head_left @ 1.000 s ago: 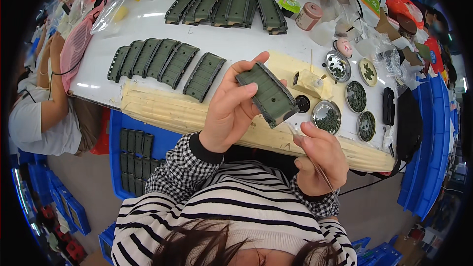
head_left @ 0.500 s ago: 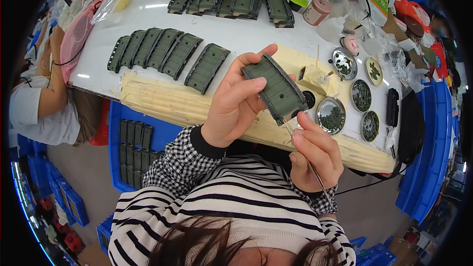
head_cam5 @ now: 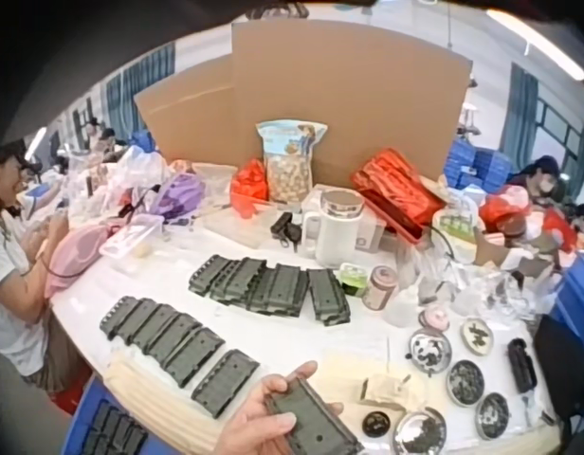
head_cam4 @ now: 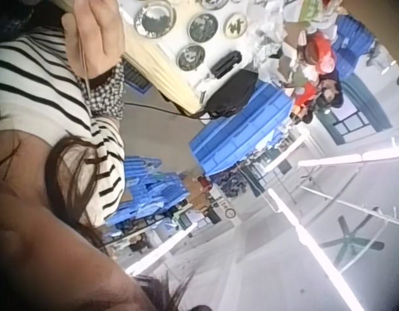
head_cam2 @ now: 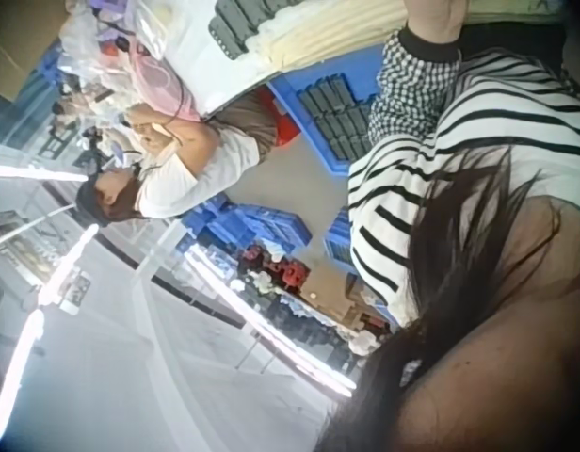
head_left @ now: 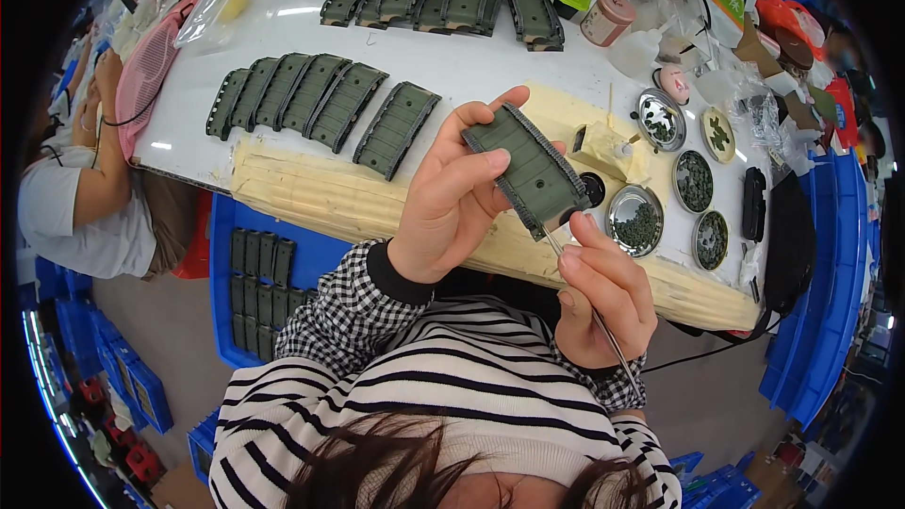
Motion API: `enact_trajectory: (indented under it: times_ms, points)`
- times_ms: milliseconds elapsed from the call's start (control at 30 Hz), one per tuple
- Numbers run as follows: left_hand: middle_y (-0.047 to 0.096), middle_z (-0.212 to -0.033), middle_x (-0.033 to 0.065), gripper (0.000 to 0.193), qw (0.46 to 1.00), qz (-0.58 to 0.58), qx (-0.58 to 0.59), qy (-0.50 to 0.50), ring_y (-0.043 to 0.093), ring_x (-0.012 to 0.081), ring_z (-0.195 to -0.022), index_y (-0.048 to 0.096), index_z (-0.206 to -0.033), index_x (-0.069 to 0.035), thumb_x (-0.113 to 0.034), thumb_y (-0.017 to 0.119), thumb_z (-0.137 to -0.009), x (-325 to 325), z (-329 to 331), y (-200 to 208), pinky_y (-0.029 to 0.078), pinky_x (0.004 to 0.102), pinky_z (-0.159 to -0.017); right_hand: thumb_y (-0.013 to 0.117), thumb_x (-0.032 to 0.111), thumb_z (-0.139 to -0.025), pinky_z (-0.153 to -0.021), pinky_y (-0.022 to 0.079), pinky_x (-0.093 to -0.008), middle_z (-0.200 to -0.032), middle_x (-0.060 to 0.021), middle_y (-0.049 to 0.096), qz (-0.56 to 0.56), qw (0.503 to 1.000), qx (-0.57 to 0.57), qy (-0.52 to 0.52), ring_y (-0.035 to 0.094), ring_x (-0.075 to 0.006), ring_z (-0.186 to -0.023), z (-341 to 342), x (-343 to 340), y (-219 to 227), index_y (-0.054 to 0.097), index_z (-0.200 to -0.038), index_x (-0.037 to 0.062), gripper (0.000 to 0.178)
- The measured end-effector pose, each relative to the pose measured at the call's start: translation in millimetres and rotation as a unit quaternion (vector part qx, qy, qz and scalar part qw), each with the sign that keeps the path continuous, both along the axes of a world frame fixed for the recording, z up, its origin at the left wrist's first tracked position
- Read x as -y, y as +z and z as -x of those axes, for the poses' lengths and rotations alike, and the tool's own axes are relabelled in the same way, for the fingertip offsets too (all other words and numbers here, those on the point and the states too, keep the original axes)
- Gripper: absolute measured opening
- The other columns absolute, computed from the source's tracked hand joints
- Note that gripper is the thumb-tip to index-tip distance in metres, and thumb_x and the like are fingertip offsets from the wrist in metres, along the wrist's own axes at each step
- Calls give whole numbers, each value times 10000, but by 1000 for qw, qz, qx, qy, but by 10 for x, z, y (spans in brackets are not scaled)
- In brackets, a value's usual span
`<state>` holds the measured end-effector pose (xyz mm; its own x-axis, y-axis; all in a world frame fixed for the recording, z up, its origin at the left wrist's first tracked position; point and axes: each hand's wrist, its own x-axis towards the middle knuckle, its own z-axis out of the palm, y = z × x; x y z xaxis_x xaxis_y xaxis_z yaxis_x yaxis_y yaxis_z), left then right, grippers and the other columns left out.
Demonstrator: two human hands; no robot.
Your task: Apply adhesive or finish with a brush and assemble plastic toy tank components at a workbench.
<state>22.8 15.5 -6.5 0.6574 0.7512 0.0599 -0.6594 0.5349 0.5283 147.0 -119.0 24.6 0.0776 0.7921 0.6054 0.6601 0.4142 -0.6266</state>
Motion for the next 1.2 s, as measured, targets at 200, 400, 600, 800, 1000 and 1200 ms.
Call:
enact_trajectory:
  times_ms: [200, 400, 600, 800, 1000, 1200]
  points:
    - [295, -1457, 172, 319, 1000, 4, 0, 2, 491, 370, -1235, 434, -1193, -91, -41, 492, -884, 3, 2, -15, 519, 481, -958, 713, -59, -758, -970, 509, -449, -1088, -159, 625, 5, 1000, -4, 5, 604, -356, -1121, -13, -2, -8, 639, -1096, -2, 350]
    - [301, -1453, 172, 319, 1000, 7, 1, 1, 494, 367, -1234, 435, -1194, -91, -45, 497, -885, 7, 4, -20, 522, 477, -956, 719, -50, -758, -969, 510, -451, -1080, -156, 626, 4, 1000, -3, 1, 603, -357, -1123, -5, 0, -16, 638, -1101, -3, 355]
    - [315, -1449, 184, 304, 1000, 18, 4, -4, 506, 363, -1225, 447, -1187, -90, -62, 505, -890, 22, 11, 12, 529, 468, -948, 753, -24, -734, -971, 508, -464, -1051, -141, 628, -8, 999, -44, 29, 606, -351, -1120, -26, -6, 15, 638, -1108, 4, 392]
    - [320, -1448, 189, 295, 1000, 21, 1, -2, 508, 363, -1222, 456, -1182, -88, -70, 509, -892, 24, -1, 2, 535, 463, -939, 763, -10, -730, -969, 510, -464, -1045, -124, 633, -3, 1000, -18, 17, 613, -340, -1110, -24, -15, 20, 642, -1107, 17, 397]
    - [327, -1446, 181, 291, 1000, 21, 0, -1, 500, 362, -1233, 456, -1177, -94, -68, 510, -893, 22, 2, -11, 531, 463, -945, 759, -7, -741, -960, 517, -460, -1037, -124, 639, 9, 1000, 1, 9, 615, -342, -1103, -19, -11, 41, 650, -1092, 18, 369]
    - [329, -1446, 170, 285, 1000, 20, -1, 1, 486, 362, -1249, 448, -1179, -104, -66, 502, -902, 28, 13, 11, 527, 467, -951, 754, -10, -743, -962, 515, -462, -1029, -128, 641, 3, 1000, 9, 3, 615, -343, -1104, -4, -17, 37, 656, -1084, 13, 355]
